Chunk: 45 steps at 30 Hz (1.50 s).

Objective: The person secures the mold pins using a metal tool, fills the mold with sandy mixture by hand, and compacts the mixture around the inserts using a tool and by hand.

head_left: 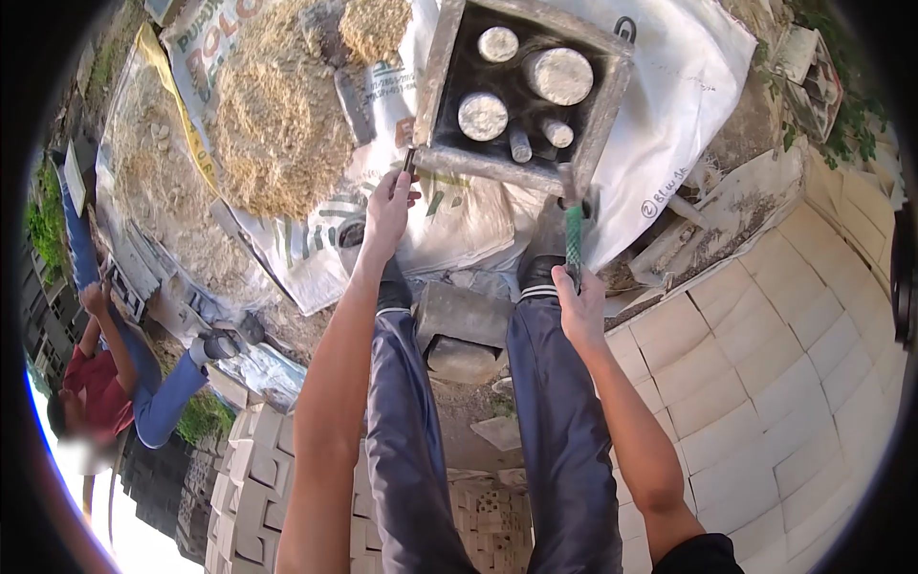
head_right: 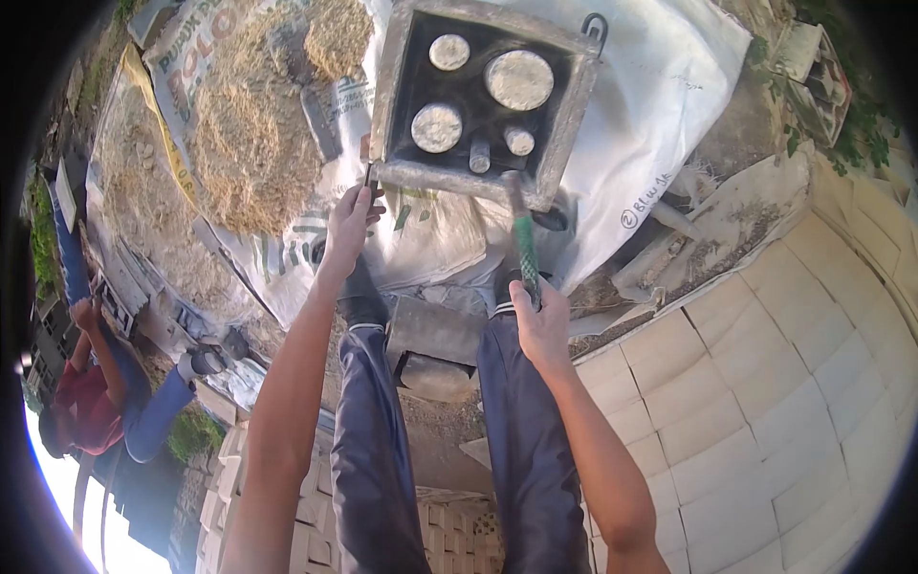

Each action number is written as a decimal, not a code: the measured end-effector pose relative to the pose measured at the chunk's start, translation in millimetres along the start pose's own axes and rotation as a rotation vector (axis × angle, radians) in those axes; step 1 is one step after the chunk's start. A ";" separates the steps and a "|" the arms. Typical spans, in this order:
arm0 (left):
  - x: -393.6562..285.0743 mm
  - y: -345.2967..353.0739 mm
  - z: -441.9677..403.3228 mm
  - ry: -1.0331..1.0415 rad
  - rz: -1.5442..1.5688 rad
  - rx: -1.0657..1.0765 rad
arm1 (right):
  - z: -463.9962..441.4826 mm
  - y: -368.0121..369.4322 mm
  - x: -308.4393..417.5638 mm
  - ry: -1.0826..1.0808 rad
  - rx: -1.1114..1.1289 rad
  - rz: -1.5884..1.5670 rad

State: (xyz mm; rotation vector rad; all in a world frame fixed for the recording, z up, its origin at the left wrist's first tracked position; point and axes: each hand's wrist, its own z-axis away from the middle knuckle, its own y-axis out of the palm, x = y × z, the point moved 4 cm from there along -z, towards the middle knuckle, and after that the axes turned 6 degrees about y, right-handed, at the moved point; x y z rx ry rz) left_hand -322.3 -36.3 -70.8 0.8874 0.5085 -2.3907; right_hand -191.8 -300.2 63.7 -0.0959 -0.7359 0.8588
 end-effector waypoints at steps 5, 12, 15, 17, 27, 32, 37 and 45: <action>14.9 4.2 2.5 -0.212 0.532 0.023 | -1.2 11.7 1.5 -0.121 0.179 0.327; 10.8 -4.9 -1.6 -0.242 0.424 0.071 | 9.5 40.0 28.8 0.024 0.345 0.484; 11.0 -11.9 -2.0 -0.176 0.383 0.112 | 20.6 54.8 62.7 0.038 0.396 0.575; 21.2 -13.1 -0.8 -0.224 0.477 0.136 | 33.5 61.9 99.6 -0.042 0.467 0.674; -39.4 -70.0 24.0 0.490 -0.058 -0.279 | -28.5 192.2 278.0 -0.445 0.707 1.641; -63.4 -91.9 27.3 0.467 -0.118 -0.022 | -31.0 283.0 348.3 -0.310 0.955 1.838; -66.1 -90.4 0.0 0.313 0.566 -0.020 | -61.3 359.2 344.2 -0.247 0.917 1.420; -30.2 -85.9 -24.2 0.190 0.785 -0.196 | -100.6 391.9 292.0 -0.715 0.793 1.392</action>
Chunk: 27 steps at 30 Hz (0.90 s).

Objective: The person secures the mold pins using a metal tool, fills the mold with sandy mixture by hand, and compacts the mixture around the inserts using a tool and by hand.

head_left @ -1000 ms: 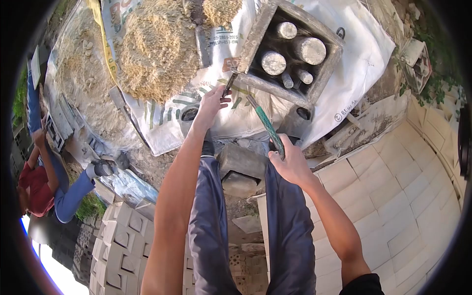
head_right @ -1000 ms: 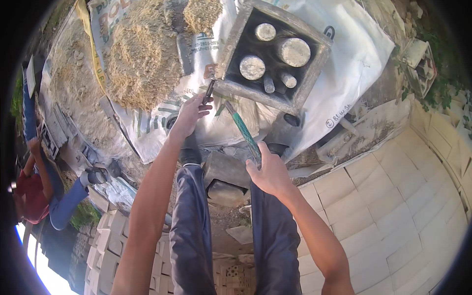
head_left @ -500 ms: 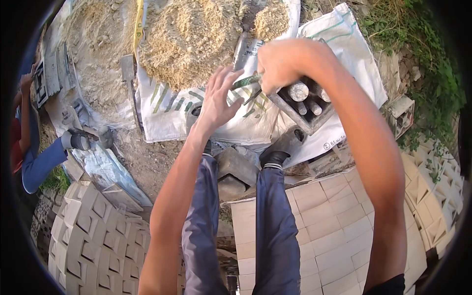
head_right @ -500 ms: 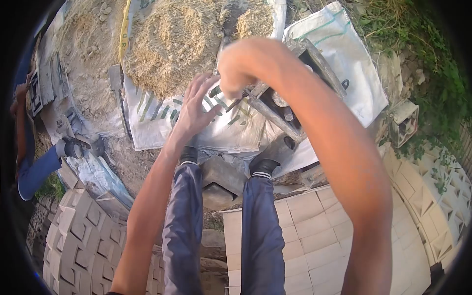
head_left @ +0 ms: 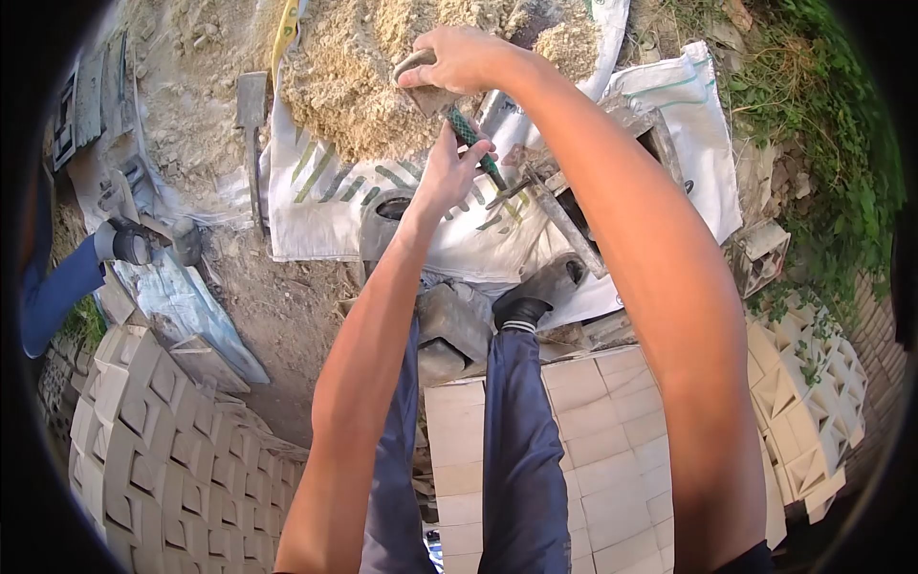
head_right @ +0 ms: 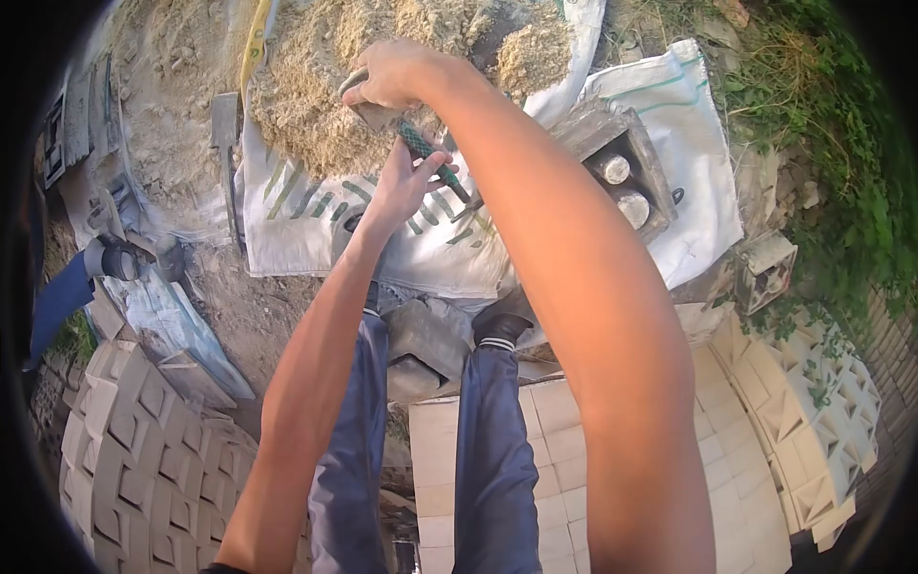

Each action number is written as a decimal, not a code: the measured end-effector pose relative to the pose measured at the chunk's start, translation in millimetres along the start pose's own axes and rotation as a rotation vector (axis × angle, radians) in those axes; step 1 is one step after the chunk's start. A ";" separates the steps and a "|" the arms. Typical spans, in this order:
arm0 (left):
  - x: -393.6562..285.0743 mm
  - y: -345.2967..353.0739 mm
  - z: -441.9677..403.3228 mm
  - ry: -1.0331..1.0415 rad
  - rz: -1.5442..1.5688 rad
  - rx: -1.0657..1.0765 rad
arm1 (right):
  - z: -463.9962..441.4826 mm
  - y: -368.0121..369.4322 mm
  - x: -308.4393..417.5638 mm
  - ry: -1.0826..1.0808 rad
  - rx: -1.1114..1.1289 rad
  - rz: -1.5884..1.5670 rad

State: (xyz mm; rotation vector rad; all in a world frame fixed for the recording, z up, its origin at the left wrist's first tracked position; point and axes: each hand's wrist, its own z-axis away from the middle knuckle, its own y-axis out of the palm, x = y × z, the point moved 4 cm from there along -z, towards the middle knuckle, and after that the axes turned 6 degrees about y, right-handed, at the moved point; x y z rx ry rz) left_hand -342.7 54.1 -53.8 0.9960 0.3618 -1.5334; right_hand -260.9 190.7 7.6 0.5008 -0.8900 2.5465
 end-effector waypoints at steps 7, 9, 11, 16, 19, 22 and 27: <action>30.6 -5.8 0.2 -0.070 0.002 -0.013 | 4.6 27.9 -21.7 0.111 -0.092 -0.046; 31.3 -3.4 0.2 -0.126 0.002 0.086 | 0.6 30.9 -28.7 0.148 -0.044 -0.031; 34.5 -2.8 -3.2 -0.078 -0.043 0.126 | -4.8 33.4 -38.3 0.146 -0.098 -0.053; 24.8 1.9 -3.7 -0.283 0.021 0.113 | 6.2 47.0 -50.8 0.258 -0.073 -0.054; -7.0 -11.7 -17.0 -0.167 0.436 -0.083 | 13.1 56.0 -58.5 0.257 -0.080 -0.193; -33.7 -24.6 -28.1 -0.088 0.507 -0.027 | 38.5 50.8 -49.4 0.190 -0.178 -0.220; -49.5 -30.4 -43.0 -0.196 -0.072 0.140 | 126.8 82.8 -57.4 0.137 -0.901 -0.236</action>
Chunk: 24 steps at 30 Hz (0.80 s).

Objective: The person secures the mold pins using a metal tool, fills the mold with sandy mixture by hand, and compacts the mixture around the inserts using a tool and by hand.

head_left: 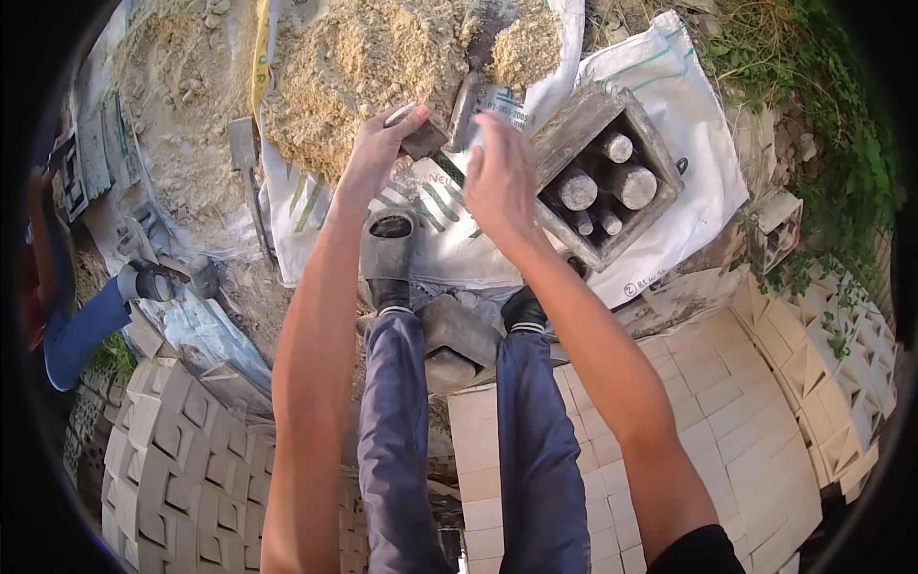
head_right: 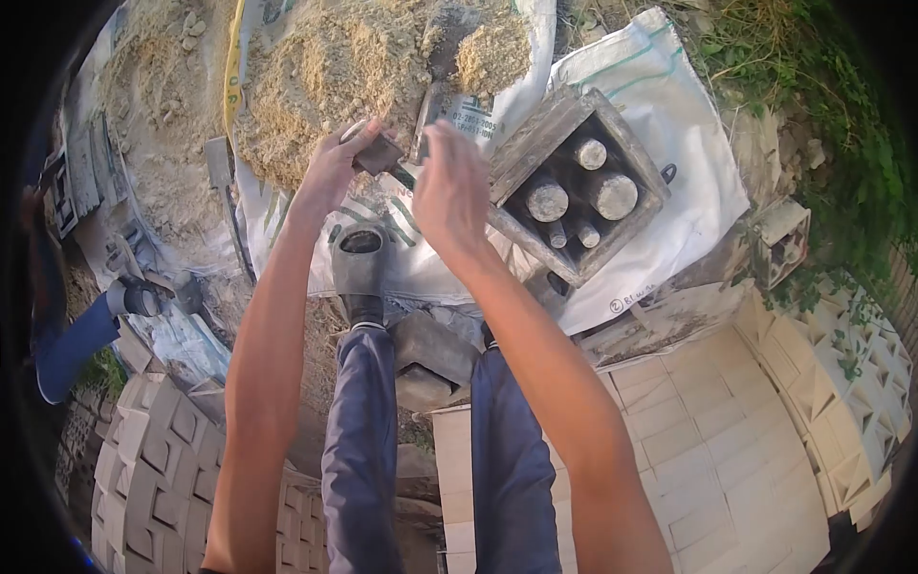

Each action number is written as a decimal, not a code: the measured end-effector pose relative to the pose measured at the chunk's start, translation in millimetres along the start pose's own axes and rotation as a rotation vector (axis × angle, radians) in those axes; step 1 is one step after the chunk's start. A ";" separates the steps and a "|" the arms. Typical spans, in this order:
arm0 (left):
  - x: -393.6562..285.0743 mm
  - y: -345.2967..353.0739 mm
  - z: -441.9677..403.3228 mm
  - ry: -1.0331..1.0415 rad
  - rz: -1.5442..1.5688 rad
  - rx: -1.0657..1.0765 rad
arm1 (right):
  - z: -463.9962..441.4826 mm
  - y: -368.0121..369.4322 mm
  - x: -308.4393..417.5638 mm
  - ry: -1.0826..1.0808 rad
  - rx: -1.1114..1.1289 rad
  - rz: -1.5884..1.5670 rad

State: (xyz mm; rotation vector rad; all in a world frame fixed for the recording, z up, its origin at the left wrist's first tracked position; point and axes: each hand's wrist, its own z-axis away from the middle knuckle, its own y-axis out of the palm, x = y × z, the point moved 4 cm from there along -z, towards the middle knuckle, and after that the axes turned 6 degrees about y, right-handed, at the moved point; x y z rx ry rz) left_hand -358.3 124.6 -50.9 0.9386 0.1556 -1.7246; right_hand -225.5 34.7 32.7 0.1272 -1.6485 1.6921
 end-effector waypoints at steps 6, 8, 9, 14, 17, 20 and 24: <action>13.3 -15.7 29.8 0.020 -0.086 -0.120 | 89.0 -9.6 -88.4 0.326 0.065 0.411; 18.0 -21.5 35.2 0.065 -0.075 -0.189 | 93.4 1.7 -97.1 0.309 0.254 0.447; 16.0 -18.9 38.8 0.076 -0.076 -0.205 | 93.4 1.6 -98.2 0.324 0.293 0.410; -8.3 23.1 65.6 0.184 -0.178 -0.160 | 95.0 0.5 -105.5 0.351 0.345 0.335; -22.6 43.9 94.8 0.235 -0.491 -0.196 | 94.6 1.5 -109.2 0.335 0.432 0.335; -41.7 82.4 137.1 0.204 -0.826 -0.273 | 94.1 -2.4 -106.9 0.343 0.488 0.371; -20.4 134.5 173.0 0.290 -1.074 -0.191 | 96.5 -9.4 -104.8 0.292 0.442 0.301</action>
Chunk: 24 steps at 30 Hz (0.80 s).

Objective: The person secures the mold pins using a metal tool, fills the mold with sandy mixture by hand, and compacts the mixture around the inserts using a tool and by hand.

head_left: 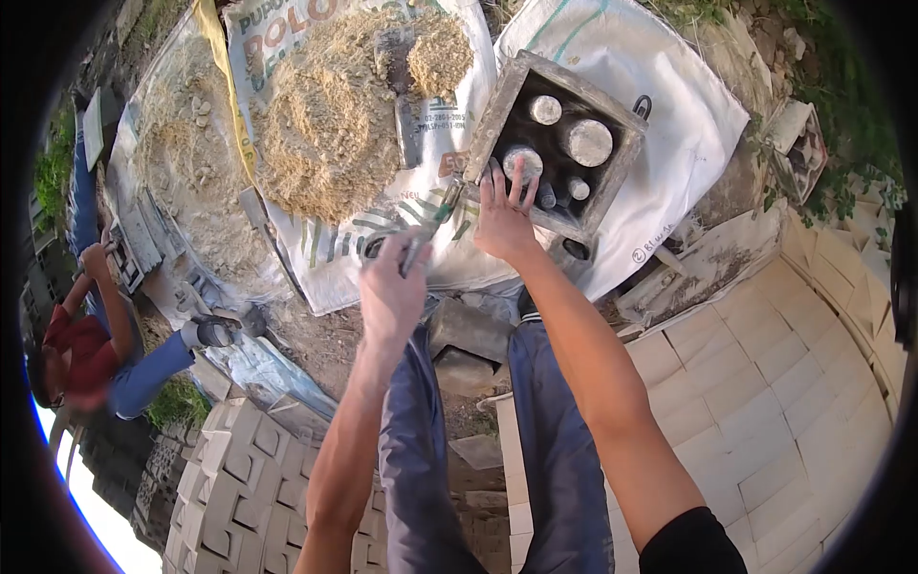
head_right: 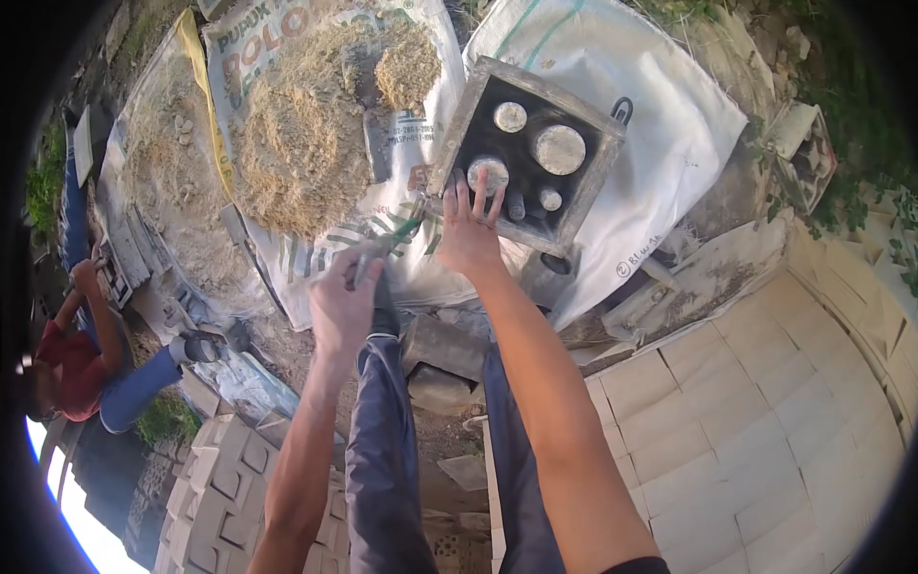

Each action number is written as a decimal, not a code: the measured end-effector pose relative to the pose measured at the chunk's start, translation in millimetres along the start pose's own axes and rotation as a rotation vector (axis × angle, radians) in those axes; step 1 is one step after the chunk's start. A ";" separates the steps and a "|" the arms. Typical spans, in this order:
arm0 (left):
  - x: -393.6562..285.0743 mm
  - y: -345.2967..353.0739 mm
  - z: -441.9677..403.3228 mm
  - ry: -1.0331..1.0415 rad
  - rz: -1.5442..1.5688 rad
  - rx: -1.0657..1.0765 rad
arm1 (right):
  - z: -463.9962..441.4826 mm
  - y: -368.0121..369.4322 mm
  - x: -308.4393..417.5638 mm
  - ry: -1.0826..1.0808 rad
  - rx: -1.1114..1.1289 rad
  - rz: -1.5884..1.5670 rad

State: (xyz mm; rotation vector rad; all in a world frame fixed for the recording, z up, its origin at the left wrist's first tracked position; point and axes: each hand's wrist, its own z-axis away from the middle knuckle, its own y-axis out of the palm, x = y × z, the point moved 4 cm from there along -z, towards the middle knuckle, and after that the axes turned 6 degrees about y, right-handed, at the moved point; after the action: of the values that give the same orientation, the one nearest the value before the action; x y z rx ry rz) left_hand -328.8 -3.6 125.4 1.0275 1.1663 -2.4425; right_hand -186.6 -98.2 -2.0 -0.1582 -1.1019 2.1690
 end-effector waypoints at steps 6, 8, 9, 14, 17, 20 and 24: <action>7.9 7.9 -0.1 -0.072 0.132 -0.032 | -1.6 8.6 -8.6 -0.105 -0.037 -0.038; 23.3 12.9 -15.5 -0.262 0.271 0.041 | 1.0 -0.4 -6.8 -0.094 -0.017 -0.113; 31.3 17.0 -22.9 -0.340 0.325 0.010 | 2.9 -0.2 -5.0 -0.093 0.042 -0.109; 15.0 49.5 -23.7 -0.690 0.627 0.185 | 0.9 6.8 -11.2 -0.096 -0.032 -0.081; 31.4 57.1 -25.4 -0.992 0.900 0.373 | 3.1 -1.8 -8.5 -0.081 0.047 -0.025; 32.3 66.9 -17.2 -0.958 0.924 0.430 | 4.2 -0.1 -9.5 -0.101 0.029 -0.028; 35.8 109.8 12.0 -0.898 0.795 0.161 | 1.9 7.4 -8.4 -0.104 0.069 0.005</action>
State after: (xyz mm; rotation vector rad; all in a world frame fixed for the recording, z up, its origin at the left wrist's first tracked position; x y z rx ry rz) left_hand -307.1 -81.4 42.0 0.2239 0.1939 -1.9396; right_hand -184.9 -107.7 -8.0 -0.0175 -1.0830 2.2379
